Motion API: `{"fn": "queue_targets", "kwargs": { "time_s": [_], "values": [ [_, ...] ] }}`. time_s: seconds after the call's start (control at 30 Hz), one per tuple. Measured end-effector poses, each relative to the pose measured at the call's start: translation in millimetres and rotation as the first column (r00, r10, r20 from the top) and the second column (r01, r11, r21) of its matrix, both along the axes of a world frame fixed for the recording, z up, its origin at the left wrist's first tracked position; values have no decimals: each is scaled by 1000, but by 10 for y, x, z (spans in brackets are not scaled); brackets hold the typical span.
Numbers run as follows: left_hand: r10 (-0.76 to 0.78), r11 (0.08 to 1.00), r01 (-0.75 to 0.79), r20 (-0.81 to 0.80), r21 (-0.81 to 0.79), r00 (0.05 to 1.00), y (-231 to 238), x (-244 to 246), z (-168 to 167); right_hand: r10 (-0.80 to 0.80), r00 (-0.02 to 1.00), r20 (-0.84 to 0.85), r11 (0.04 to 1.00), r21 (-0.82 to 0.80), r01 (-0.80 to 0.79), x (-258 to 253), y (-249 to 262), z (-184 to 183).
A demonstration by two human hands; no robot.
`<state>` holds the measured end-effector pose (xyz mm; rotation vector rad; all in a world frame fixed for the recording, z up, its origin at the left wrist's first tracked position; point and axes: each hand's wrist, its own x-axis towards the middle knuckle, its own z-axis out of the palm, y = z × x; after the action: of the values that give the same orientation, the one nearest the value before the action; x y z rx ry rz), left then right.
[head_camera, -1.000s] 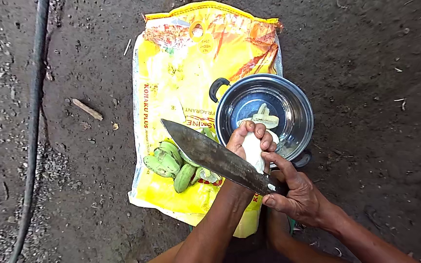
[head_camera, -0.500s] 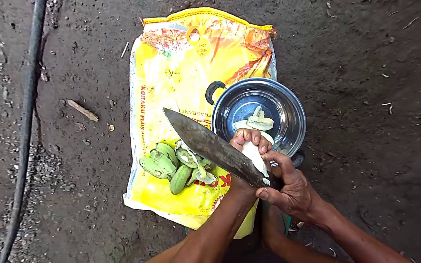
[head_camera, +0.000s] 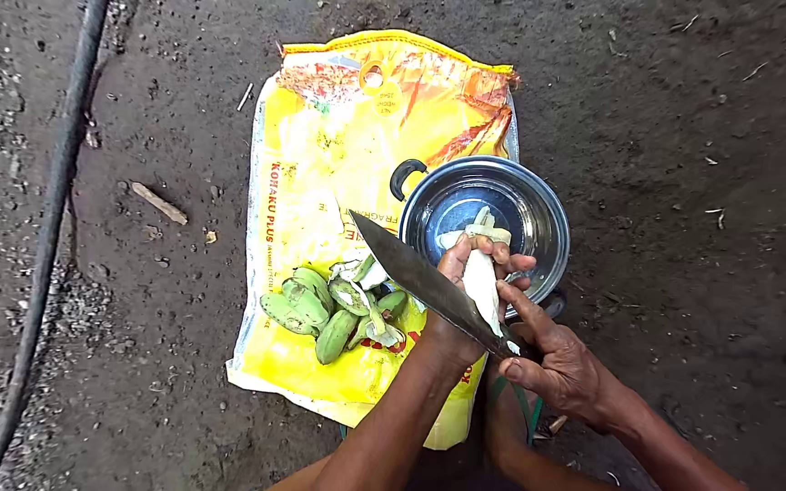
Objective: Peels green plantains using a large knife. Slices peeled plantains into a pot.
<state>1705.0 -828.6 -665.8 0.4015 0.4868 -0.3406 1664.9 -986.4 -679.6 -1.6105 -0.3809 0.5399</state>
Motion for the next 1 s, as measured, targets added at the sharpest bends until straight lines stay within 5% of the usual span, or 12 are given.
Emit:
{"fn": "queue_targets", "kwargs": {
  "time_s": [0.47,0.73,1.0],
  "values": [
    [11,981,-16,-27,-194,1000,46,-51,-47,-75,994,79,997,22,73,-33,102,-104],
    [40,991,-46,-53,-127,998,-55,-81,18,-126,989,79,992,21,125,-38,121,-97],
    [-5,999,17,243,-47,970,-100,-110,-93,-203,977,66,979,11,203,32,85,24]
  ]
}}
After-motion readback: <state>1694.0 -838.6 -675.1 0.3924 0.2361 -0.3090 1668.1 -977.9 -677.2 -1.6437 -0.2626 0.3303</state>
